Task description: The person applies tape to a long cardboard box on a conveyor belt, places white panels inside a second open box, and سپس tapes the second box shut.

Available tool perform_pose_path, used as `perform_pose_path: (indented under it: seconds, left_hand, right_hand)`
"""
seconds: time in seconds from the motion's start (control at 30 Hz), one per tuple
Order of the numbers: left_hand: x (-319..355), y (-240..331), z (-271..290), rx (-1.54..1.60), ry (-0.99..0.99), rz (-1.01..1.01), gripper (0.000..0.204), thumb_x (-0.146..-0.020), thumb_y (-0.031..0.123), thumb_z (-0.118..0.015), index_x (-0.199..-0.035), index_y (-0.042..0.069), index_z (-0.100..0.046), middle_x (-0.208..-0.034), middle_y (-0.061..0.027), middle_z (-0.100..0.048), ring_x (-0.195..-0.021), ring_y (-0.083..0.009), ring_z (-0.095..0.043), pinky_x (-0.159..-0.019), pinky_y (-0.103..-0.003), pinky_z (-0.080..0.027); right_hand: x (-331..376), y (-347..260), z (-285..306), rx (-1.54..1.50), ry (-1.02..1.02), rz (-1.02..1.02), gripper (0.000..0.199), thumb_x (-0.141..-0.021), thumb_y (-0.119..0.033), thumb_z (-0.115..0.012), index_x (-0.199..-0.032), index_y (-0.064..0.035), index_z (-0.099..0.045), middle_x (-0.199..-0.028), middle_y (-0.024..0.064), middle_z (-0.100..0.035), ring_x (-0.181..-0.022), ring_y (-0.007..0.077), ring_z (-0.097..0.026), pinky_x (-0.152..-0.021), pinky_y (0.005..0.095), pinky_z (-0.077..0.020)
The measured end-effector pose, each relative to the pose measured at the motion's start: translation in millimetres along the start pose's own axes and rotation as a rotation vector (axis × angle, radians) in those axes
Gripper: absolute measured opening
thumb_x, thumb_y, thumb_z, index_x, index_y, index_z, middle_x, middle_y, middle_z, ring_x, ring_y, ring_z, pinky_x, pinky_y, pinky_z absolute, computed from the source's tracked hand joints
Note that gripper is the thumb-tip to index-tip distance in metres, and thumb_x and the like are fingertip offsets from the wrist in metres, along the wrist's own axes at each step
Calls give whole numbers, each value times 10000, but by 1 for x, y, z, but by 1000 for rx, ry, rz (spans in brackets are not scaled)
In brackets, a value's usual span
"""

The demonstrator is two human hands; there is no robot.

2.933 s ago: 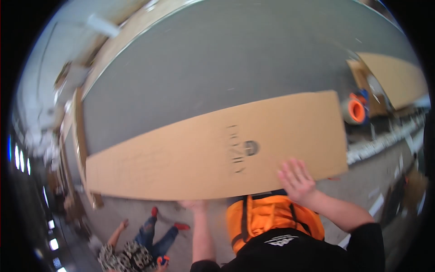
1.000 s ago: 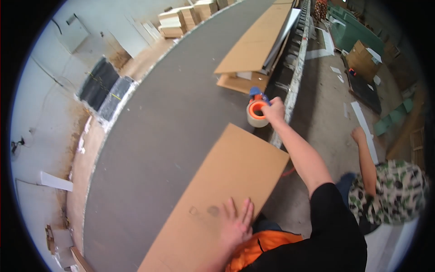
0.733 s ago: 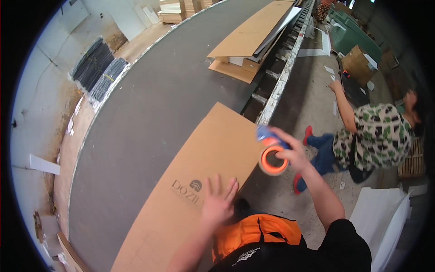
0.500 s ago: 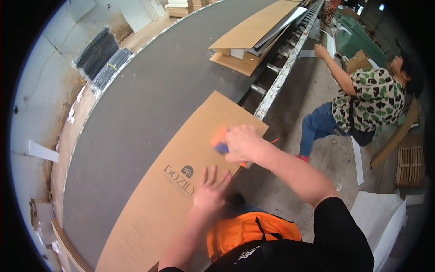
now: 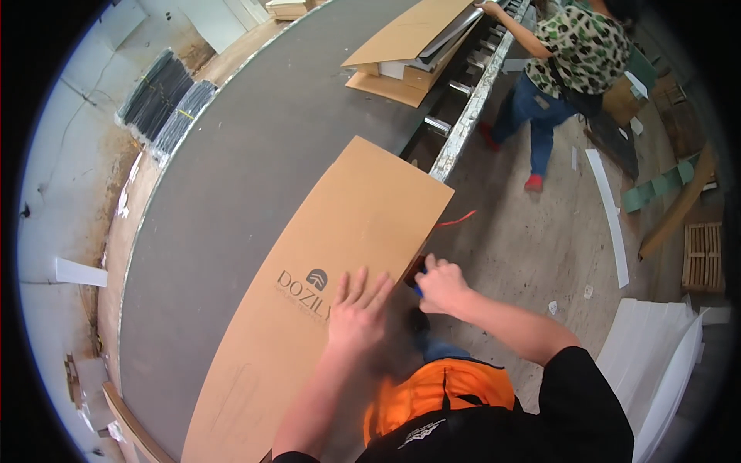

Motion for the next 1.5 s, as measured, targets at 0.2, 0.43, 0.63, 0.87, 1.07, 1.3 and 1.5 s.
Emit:
perform_pose_path:
  seconds: [0.2, 0.43, 0.63, 0.87, 1.07, 1.3, 1.5]
  left_hand:
    - [218, -43, 45, -113, -196, 124, 963, -746, 422, -715, -1480, -47, -306, -1544, -331, -257, -1361, -683, -181, -1074, -792, -140]
    - [243, -39, 28, -231, -85, -98, 815, -676, 334, -721, -1348, -75, -506, -1434, -295, -467, -1338, -656, -282, -1071, -797, -131]
    - [258, -46, 28, -149, 118, -123, 677, -688, 274, -729, -1288, -14, -603, -1352, -201, -592, -1296, -530, -461, -1087, -777, -169]
    - [271, -41, 27, -139, 99, -96, 670, -674, 263, -735, -1281, 6, -622, -1348, -182, -602, -1293, -489, -489, -1088, -778, -172]
    - [279, -41, 27, -136, 72, -56, 622, -709, 262, -714, -1271, 11, -624, -1354, -179, -597, -1302, -480, -485, -1116, -736, -189]
    - [298, -22, 69, -105, 288, 57, 591, -782, 242, -726, -1327, 76, -567, -1360, -133, -588, -1249, -346, -557, -1107, -540, -361]
    - [496, 20, 86, -19, 756, 551, 191, -770, 132, -779, -944, 66, -736, -843, -87, -735, -779, -250, -728, -745, -371, -598]
  right_hand:
    - [141, 38, -54, -295, 257, -392, 559, -660, -286, -730, -1215, -235, -682, -1153, 146, -626, -942, 364, -678, -824, 480, -564]
    - [108, -153, 106, -425, 840, 120, 456, -717, -232, -728, -1171, -256, -684, -1176, 188, -600, -860, 358, -685, -746, 450, -583]
    - [12, -272, 150, -95, 187, 72, 312, -722, -224, -657, -1024, -203, -733, -1084, 196, -670, -917, 347, -695, -712, 447, -575]
    - [126, -245, 15, -47, 55, 116, 357, -658, -250, -692, -997, -148, -736, -932, 177, -684, -823, 321, -708, -698, 415, -598]
    - [70, -283, -57, 110, 166, 149, 276, -593, -276, -745, -774, -69, -739, -849, 138, -695, -807, 300, -684, -665, 349, -555]
    - [123, -229, 23, -1213, 278, 410, 656, -678, -55, -680, -1327, -3, -603, -1255, 98, -666, -1089, 158, -644, -941, 302, -509]
    - [15, -302, 41, -1453, 371, 318, 495, -787, -66, -593, -1273, 27, -611, -1106, 54, -673, -942, 115, -614, -878, 253, -473]
Point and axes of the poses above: each hand's wrist, its own x-axis away from the middle knuckle, its own z-axis out of the back of the hand, y = z × x, the point moved 5 cm from there along -x, towards the middle knuckle
